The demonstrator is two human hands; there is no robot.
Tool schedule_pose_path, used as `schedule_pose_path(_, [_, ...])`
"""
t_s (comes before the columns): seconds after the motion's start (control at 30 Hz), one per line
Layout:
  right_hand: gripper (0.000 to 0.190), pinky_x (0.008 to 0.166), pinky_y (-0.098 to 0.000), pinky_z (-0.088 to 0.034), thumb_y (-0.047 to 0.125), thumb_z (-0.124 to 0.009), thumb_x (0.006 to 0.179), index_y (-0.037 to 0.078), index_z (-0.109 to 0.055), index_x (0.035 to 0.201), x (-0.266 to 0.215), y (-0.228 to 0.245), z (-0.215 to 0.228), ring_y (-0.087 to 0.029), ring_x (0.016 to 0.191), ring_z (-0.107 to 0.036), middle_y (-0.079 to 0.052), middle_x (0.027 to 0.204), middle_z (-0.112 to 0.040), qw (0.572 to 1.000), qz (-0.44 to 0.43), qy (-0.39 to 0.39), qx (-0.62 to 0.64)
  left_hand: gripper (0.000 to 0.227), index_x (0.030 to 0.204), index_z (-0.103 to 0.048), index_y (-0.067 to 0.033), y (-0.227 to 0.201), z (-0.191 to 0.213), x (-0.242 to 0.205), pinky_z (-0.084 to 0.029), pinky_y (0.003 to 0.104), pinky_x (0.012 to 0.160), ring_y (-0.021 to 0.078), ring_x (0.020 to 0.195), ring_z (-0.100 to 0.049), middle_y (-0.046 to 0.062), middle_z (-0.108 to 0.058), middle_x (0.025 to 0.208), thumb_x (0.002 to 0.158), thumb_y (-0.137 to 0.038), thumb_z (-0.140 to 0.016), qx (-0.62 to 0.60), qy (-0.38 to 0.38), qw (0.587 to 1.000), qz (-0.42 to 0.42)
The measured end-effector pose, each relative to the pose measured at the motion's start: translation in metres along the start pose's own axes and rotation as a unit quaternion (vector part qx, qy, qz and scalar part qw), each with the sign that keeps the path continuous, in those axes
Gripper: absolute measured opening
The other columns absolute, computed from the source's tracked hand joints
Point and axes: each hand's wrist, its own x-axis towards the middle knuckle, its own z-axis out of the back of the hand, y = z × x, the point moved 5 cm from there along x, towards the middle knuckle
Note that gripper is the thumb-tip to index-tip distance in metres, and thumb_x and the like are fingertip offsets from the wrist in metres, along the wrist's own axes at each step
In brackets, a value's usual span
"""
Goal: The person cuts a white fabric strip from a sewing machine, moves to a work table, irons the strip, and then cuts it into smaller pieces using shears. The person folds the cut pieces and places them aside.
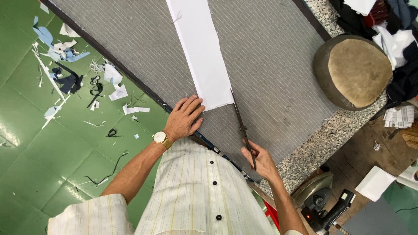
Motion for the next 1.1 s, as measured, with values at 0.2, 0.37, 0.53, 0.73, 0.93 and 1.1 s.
schedule_pose_path(0.2, [0.056, 0.041, -0.0260, -0.047, 0.037, -0.073, 0.094, 0.002, -0.064, 0.136, 0.001, 0.000, 0.001, -0.017, 0.040, -0.061, -0.008, 0.048, -0.060, 1.000, -0.011, 0.001, -0.009, 0.038, 0.130, -0.065, -0.0154, 0.000, 0.000, 0.000, -0.035, 0.045, 0.119, 0.0270, 0.142, -0.050, 0.009, -0.059, 0.143, 0.102, -0.039, -0.054, 0.003, 0.004, 1.000, 0.005])
schedule_pose_path(0.37, [0.056, 0.042, -0.0266, -0.046, 0.037, -0.073, 0.094, 0.002, -0.064, 0.137, 0.001, 0.001, 0.000, -0.017, 0.041, -0.060, -0.009, 0.049, -0.060, 1.000, -0.012, 0.000, -0.008, 0.038, 0.129, -0.065, -0.0158, 0.001, -0.001, -0.001, -0.035, 0.045, 0.119, 0.0267, 0.141, -0.050, 0.009, -0.060, 0.142, 0.102, -0.040, -0.054, 0.006, 0.003, 1.000, 0.004])
schedule_pose_path(0.53, [0.053, 0.038, -0.0248, -0.044, 0.034, -0.073, 0.095, 0.001, -0.065, 0.135, 0.006, -0.010, 0.000, -0.017, 0.038, -0.059, -0.010, 0.047, -0.060, 1.000, 0.005, 0.003, -0.014, 0.038, 0.129, -0.065, -0.0155, -0.001, 0.000, 0.000, -0.036, 0.044, 0.118, 0.0268, 0.141, -0.051, 0.009, -0.060, 0.142, 0.102, -0.039, -0.053, 0.005, -0.005, 1.000, 0.003])
schedule_pose_path(0.73, [0.046, 0.034, -0.0253, -0.041, 0.022, -0.072, 0.095, -0.004, -0.065, 0.132, 0.003, 0.005, 0.001, -0.017, 0.034, -0.055, -0.011, 0.044, -0.058, 1.000, 0.008, -0.001, 0.020, 0.038, 0.129, -0.065, -0.0151, 0.001, -0.002, -0.001, -0.035, 0.045, 0.119, 0.0270, 0.142, -0.050, 0.010, -0.059, 0.143, 0.102, -0.039, -0.053, 0.012, -0.008, 1.000, 0.001])
schedule_pose_path(0.93, [0.049, 0.038, -0.0248, -0.044, 0.031, -0.073, 0.095, -0.002, -0.067, 0.130, 0.019, 0.005, 0.000, -0.016, 0.038, -0.058, -0.010, 0.047, -0.060, 1.000, 0.001, 0.004, 0.011, 0.038, 0.130, -0.065, -0.0158, 0.001, -0.003, -0.002, -0.036, 0.045, 0.119, 0.0267, 0.141, -0.050, 0.010, -0.060, 0.141, 0.102, -0.039, -0.053, 0.011, -0.014, 1.000, 0.002])
schedule_pose_path(1.1, [0.049, 0.036, -0.0245, -0.041, 0.034, -0.074, 0.094, -0.001, -0.069, 0.128, 0.025, 0.029, -0.007, -0.015, 0.035, -0.057, -0.008, 0.046, -0.060, 1.000, 0.011, -0.005, -0.006, 0.038, 0.129, -0.065, -0.0163, 0.002, -0.003, -0.002, -0.036, 0.044, 0.119, 0.0261, 0.140, -0.051, 0.009, -0.061, 0.141, 0.101, -0.039, -0.053, 0.012, -0.026, 1.000, 0.003])
